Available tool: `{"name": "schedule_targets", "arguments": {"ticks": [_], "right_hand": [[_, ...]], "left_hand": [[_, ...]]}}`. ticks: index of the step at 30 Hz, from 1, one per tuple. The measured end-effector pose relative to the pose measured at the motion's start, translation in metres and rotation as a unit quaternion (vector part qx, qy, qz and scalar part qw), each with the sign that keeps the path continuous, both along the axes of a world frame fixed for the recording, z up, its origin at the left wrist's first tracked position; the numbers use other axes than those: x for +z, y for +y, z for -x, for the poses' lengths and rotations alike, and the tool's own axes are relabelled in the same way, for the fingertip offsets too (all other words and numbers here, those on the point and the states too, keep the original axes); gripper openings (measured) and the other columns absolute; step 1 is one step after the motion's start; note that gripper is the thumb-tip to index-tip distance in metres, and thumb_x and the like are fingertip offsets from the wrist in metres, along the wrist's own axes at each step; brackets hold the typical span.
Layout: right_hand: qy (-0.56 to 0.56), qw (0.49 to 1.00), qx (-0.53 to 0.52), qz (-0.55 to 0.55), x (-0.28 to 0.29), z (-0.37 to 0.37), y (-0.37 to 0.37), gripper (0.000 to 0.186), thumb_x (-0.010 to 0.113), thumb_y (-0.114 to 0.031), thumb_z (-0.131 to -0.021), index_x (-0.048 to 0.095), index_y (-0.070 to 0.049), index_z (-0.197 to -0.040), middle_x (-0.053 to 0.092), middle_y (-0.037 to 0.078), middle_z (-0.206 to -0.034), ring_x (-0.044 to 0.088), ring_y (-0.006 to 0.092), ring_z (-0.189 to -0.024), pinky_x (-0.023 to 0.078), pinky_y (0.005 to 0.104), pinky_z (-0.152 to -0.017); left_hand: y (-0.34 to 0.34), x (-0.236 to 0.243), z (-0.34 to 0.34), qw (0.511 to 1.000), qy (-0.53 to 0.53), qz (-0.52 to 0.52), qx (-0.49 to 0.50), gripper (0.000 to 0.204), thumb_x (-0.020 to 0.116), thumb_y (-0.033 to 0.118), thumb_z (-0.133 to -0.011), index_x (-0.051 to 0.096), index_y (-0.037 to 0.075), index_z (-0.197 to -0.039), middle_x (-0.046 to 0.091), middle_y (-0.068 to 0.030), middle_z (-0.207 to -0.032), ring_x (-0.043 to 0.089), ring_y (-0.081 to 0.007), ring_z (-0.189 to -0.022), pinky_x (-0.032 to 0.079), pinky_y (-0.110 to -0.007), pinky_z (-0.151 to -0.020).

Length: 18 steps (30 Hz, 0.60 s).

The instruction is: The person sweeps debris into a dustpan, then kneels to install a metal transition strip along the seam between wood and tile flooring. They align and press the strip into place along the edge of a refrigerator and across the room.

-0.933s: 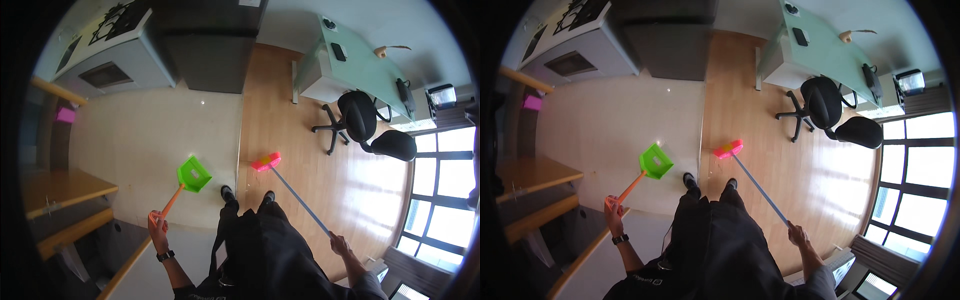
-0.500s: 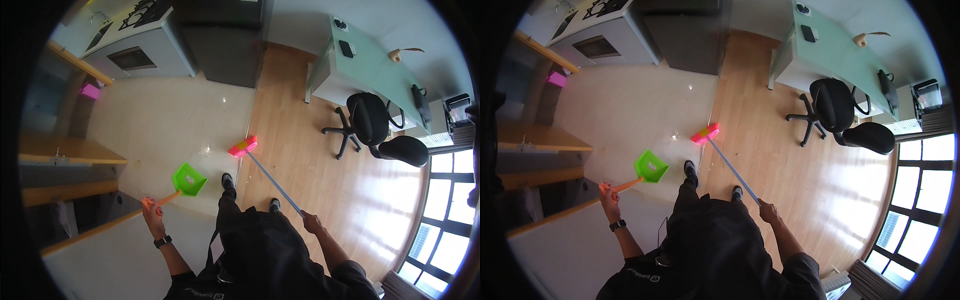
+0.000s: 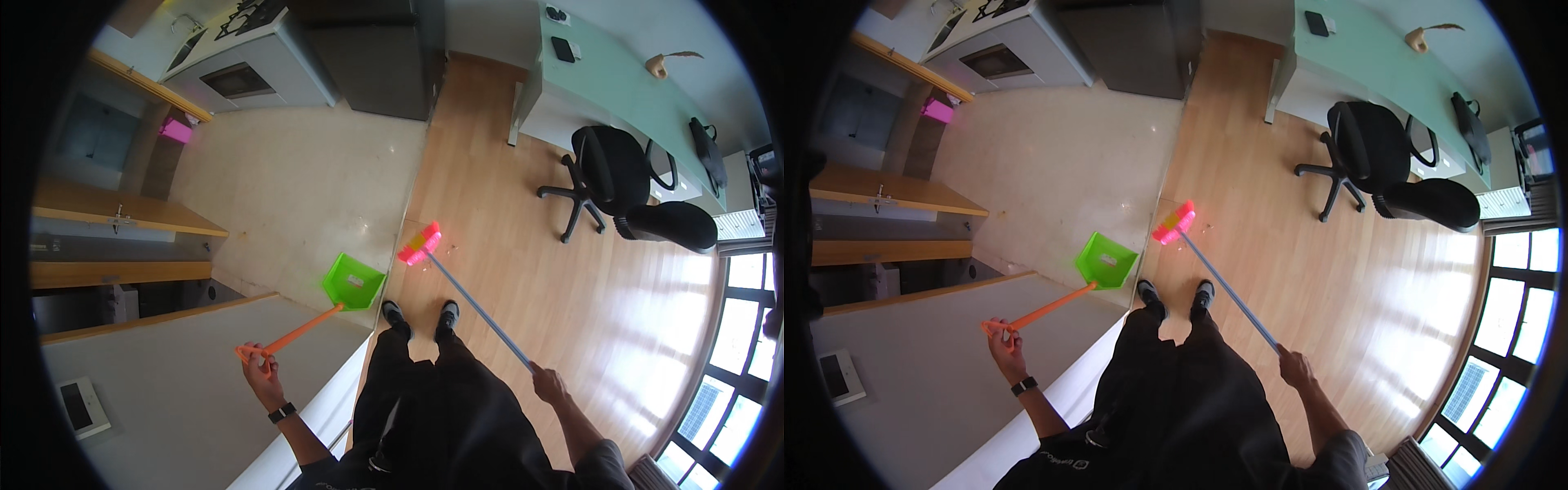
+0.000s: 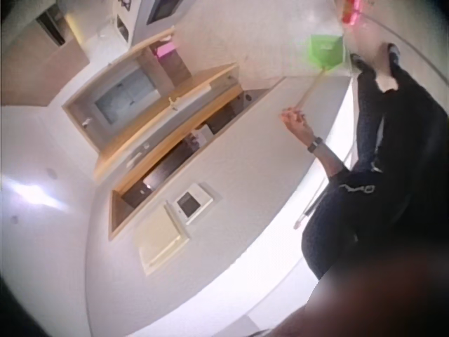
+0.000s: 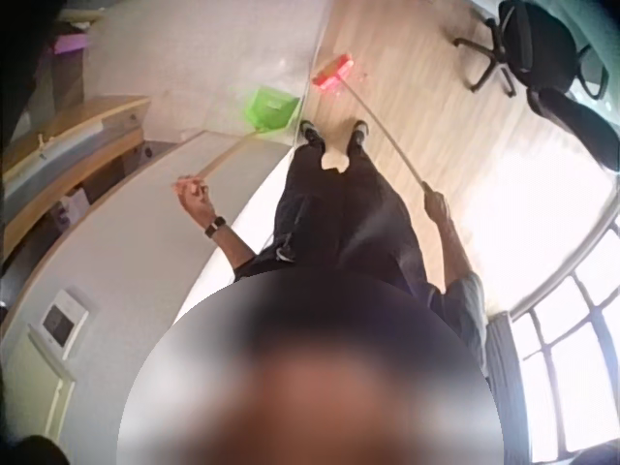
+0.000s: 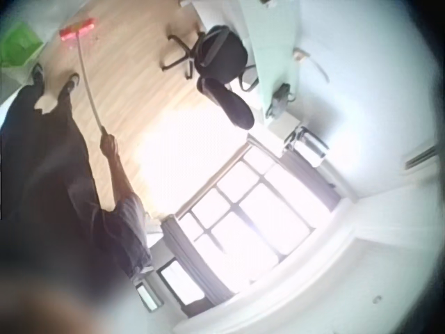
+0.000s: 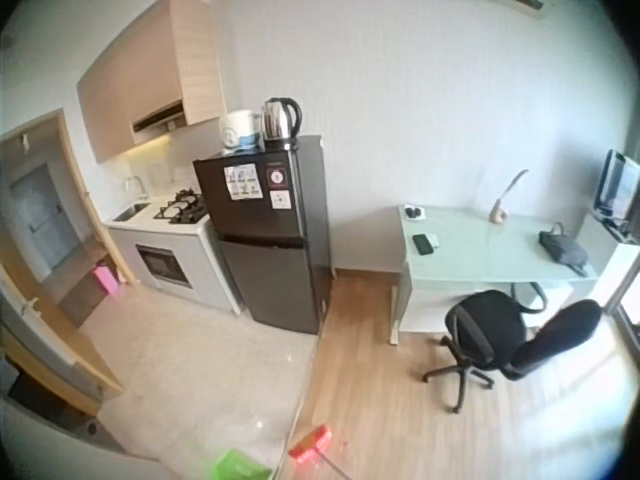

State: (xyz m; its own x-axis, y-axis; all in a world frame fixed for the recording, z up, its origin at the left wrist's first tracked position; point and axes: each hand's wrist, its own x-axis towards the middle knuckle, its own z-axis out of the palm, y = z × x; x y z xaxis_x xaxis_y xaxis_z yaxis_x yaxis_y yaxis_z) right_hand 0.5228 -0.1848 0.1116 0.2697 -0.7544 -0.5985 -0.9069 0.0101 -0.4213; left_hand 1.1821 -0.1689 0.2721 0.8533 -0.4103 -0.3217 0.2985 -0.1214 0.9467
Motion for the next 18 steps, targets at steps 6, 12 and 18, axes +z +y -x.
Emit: {"name": "schedule_targets", "arguments": {"ticks": [6, 12, 18], "right_hand": [[0.015, 0.999, 0.024, -0.026, -0.057, -0.078, -0.048, 0.045, 0.052, -0.014, -0.091, 0.055, -0.017, -0.136, 0.068, 0.026, -0.087, 0.068, 0.0433, -0.082, 0.055, 0.0532, -0.072], [0.114, 0.987, 0.081, -0.081, -0.048, -0.042, -0.071, 0.046, 0.048, -0.016, -0.092, 0.055, -0.025, -0.136, 0.07, 0.023, -0.097, 0.069, 0.041, -0.092, 0.055, 0.0527, -0.078], [0.155, 0.983, 0.044, -0.084, 0.032, 0.051, -0.025, 0.04, 0.053, -0.022, -0.093, 0.056, -0.027, -0.133, 0.07, 0.021, -0.095, 0.068, 0.0426, -0.087, 0.054, 0.0548, -0.075]], "left_hand": [[0.016, 0.001, 0.012, 1.0, 0.003, 0.0, -0.011, 0.045, 0.061, 0.028, -0.093, 0.052, 0.005, -0.13, 0.057, -0.0066, -0.111, 0.054, -0.0136, -0.073, 0.044, -0.024, -0.062], [0.049, 0.013, 0.008, 1.0, -0.009, 0.016, -0.003, 0.05, 0.061, 0.031, -0.093, 0.05, 0.004, -0.134, 0.058, -0.0078, -0.112, 0.054, -0.0138, -0.075, 0.044, -0.025, -0.064], [0.066, 0.004, 0.012, 0.999, -0.02, 0.027, 0.034, 0.052, 0.062, 0.029, -0.092, 0.049, 0.003, -0.135, 0.058, -0.0088, -0.113, 0.054, -0.0139, -0.076, 0.044, -0.025, -0.066]]}}
